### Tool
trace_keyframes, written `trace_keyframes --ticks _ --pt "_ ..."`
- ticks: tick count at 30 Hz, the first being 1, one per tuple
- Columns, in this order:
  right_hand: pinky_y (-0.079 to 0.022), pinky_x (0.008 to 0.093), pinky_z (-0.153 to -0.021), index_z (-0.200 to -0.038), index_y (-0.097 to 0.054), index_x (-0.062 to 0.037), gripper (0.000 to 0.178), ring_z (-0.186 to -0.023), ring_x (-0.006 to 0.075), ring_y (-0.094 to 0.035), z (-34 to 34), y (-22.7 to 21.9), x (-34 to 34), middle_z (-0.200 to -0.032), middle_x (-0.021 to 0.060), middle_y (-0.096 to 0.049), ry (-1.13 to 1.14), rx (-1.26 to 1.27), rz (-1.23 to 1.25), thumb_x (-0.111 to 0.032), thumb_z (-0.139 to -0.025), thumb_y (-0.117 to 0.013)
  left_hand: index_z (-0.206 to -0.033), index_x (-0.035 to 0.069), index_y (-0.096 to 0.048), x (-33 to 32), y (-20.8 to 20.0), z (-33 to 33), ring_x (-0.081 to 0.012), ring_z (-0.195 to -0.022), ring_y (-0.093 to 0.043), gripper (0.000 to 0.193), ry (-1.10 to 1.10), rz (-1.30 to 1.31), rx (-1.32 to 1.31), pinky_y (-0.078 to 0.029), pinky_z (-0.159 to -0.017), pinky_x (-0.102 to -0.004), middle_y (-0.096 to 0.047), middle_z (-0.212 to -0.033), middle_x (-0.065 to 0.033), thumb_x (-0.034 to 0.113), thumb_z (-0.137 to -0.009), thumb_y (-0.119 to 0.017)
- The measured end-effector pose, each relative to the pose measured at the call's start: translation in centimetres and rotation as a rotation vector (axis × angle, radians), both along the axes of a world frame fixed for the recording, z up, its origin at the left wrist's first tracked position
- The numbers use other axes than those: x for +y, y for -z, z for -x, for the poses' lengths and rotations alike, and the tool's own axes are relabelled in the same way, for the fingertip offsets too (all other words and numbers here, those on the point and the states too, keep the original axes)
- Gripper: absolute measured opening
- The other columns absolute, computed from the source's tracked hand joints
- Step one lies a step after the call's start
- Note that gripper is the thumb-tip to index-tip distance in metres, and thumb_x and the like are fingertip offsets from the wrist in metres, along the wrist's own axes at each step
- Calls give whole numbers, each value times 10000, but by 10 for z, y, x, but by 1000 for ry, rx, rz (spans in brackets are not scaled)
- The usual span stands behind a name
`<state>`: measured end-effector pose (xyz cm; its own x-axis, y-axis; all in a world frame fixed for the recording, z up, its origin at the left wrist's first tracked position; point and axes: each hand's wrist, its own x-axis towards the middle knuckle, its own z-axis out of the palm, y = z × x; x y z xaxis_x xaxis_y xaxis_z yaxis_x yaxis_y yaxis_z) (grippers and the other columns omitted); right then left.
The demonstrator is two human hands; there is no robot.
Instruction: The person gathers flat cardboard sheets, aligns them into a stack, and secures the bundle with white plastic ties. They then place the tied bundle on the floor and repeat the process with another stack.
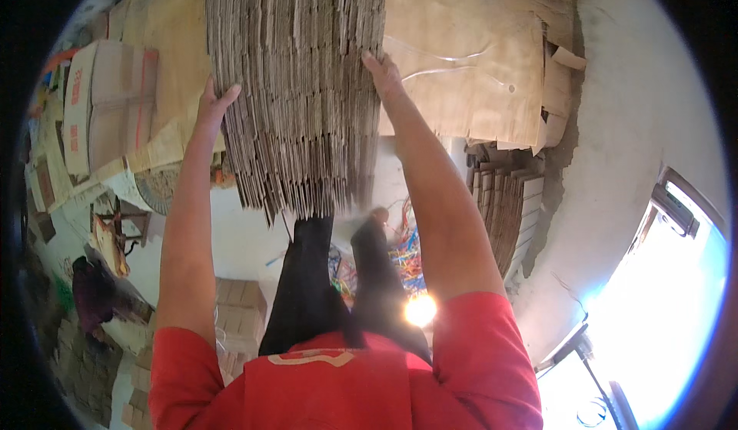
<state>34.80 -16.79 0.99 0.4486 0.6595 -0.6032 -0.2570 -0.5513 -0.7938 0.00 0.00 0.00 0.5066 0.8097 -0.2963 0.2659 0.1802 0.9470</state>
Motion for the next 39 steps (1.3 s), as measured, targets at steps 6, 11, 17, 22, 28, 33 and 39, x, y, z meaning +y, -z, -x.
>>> trace_keyframes --ticks 6,11,17,22,28,33,39 --pt "-450 316 -912 -1286 -512 14 565 -1051 194 -565 -10 -6 25 -1135 107 -619 67 131 -55 -349 -886 -674 -1385 5 -380 21 -39 -31 -262 -1099 -591 805 -78 119 -44 -459 -968 -366 -611 -1188 -150 347 -779 -787" --pt "-460 298 -892 -1276 -508 21 542 -1015 181 -573 -2 3 24 -1118 91 -621 143 -6 -181 -329 -893 -665 -1372 -1 -392 24 -42 -28 -260 -1103 -594 769 -61 126 129 -458 -985 -372 -608 -1206 -151 289 -780 -788" --pt "-309 396 -1101 -1472 -246 47 792 -1328 350 -413 12 -16 22 -1405 262 -452 24 -163 -37 -427 -922 -561 -1427 5 -344 27 -51 -28 -254 -1166 -559 780 -68 190 213 -443 -1000 -369 -575 -1256 -152 187 -798 -768" --pt "-404 408 -985 -1511 -195 -39 772 -1178 393 -534 13 -23 13 -1252 291 -558 103 -267 2 -387 -912 -537 -1447 23 -323 21 -67 -43 -240 -1182 -539 791 -90 260 137 -417 -1021 -365 -542 -1297 -123 121 -792 -756" --pt "-347 464 -1031 -1532 -94 -69 807 -1241 401 -444 6 -53 31 -1331 281 -454 -161 -520 230 -338 -897 -514 -1471 35 -286 19 -66 -38 -238 -1195 -523 832 -138 357 14 -435 -1003 -372 -509 -1333 -118 53 -774 -740" --pt "-33 518 -1188 -1523 -108 -21 872 -1485 295 -17 -30 -103 113 -1589 185 -84 -586 -1173 28 -526 -923 -490 -1472 43 -285 23 -77 -45 -234 -1172 -536 836 -127 412 -8 -462 -978 -358 -514 -1317 -106 77 -775 -747" --pt "-27 560 -1172 -1518 -155 -21 870 -1484 308 -26 -32 -77 143 -1590 166 -117 -1218 -1384 136 -636 -933 -348 -1471 34 -284 20 -64 -34 -209 -1176 -529 836 -85 433 -32 -462 -969 -352 -530 -1294 -96 127 -782 -749"
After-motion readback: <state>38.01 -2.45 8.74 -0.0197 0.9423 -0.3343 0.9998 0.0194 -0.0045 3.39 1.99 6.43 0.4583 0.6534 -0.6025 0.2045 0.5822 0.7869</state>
